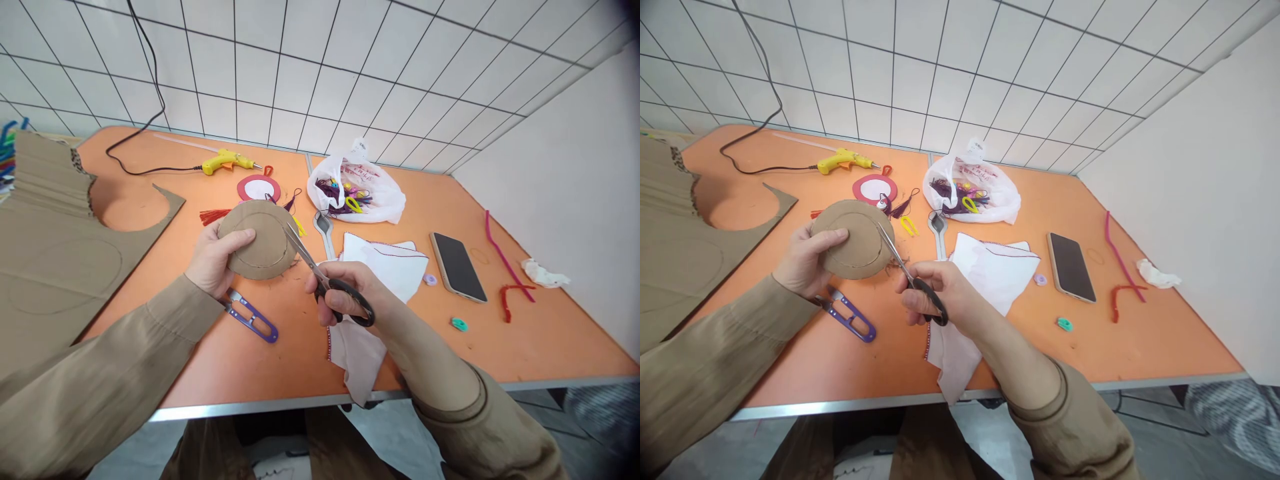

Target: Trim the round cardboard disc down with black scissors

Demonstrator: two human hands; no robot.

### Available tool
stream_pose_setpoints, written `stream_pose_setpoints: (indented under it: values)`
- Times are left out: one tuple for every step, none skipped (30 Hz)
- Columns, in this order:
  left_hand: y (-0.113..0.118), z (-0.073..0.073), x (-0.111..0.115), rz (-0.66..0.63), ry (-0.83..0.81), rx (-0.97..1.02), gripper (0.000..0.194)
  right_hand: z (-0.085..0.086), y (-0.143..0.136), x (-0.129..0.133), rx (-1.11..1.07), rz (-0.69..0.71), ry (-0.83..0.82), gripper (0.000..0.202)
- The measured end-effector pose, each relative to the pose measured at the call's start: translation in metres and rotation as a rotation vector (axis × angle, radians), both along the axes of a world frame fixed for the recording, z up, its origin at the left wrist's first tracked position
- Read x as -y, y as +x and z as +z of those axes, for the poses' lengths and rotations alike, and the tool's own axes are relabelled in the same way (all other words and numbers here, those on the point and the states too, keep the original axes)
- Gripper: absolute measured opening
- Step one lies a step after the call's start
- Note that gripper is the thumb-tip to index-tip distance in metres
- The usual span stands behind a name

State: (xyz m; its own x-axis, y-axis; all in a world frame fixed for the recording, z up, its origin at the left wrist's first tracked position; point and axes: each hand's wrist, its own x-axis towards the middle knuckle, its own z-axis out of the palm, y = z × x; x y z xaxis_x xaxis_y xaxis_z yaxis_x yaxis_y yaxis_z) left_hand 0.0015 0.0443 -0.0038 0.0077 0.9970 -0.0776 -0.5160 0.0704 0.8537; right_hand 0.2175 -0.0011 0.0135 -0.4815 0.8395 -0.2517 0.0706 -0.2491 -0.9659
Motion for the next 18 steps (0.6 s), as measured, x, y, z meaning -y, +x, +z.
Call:
stream_pose_setpoints:
  values:
    - [-0.0001,0.0003,0.0,0.002,0.0,-0.007,0.026,0.0004,-0.0002,0.0,0.004,-0.001,0.002,0.053]
    - [-0.0002,0.0006,-0.0002,0.003,0.0,-0.016,0.026,0.0011,-0.0006,0.0001,0.011,-0.003,0.003,0.051]
    - [-0.0005,0.0009,-0.0003,0.003,0.001,-0.027,0.026,0.0019,-0.0011,0.0001,0.022,-0.005,0.001,0.048]
    - [-0.0008,0.0011,-0.0005,0.003,0.003,-0.04,0.027,0.0029,-0.0016,0.0003,0.035,-0.008,-0.004,0.045]
    - [-0.0012,0.0013,-0.0007,0.003,0.008,-0.054,0.027,0.004,-0.0021,0.0005,0.048,-0.014,-0.012,0.042]
    - [-0.0016,0.0014,-0.0009,0.005,0.013,-0.068,0.028,0.0051,-0.0026,0.0007,0.06,-0.021,-0.021,0.039]
    - [-0.0021,0.0014,-0.0011,0.008,0.019,-0.082,0.029,0.0061,-0.003,0.0009,0.07,-0.03,-0.03,0.038]
    - [-0.0025,0.0015,-0.0011,0.012,0.025,-0.095,0.029,0.0069,-0.0033,0.0011,0.079,-0.037,-0.039,0.036]
    - [-0.0028,0.0015,-0.0011,0.015,0.029,-0.107,0.03,0.0075,-0.0036,0.0013,0.088,-0.041,-0.045,0.036]
    - [-0.003,0.0016,-0.001,0.017,0.032,-0.118,0.03,0.008,-0.0037,0.0015,0.099,-0.041,-0.048,0.036]
    - [-0.0031,0.0018,-0.0009,0.02,0.034,-0.125,0.03,0.0083,-0.0038,0.0017,0.112,-0.039,-0.047,0.035]
    - [-0.0031,0.002,-0.0008,0.021,0.036,-0.129,0.029,0.0085,-0.0039,0.0019,0.122,-0.039,-0.047,0.035]
    - [-0.0031,0.0022,-0.0007,0.02,0.037,-0.131,0.029,0.0086,-0.0039,0.0021,0.13,-0.04,-0.048,0.035]
    - [-0.0031,0.0024,-0.0007,0.018,0.038,-0.131,0.028,0.0087,-0.004,0.0022,0.135,-0.044,-0.049,0.035]
    - [-0.0031,0.0024,-0.0007,0.018,0.041,-0.13,0.028,0.0088,-0.004,0.0023,0.137,-0.048,-0.051,0.036]
    - [-0.0032,0.0024,-0.0008,0.017,0.045,-0.129,0.027,0.0089,-0.0041,0.0023,0.138,-0.048,-0.052,0.036]
    - [-0.0033,0.0022,-0.0009,0.016,0.049,-0.131,0.026,0.0089,-0.0041,0.0023,0.139,-0.046,-0.051,0.036]
    - [-0.0035,0.0019,-0.001,0.014,0.053,-0.132,0.025,0.0089,-0.0041,0.0022,0.14,-0.042,-0.048,0.036]
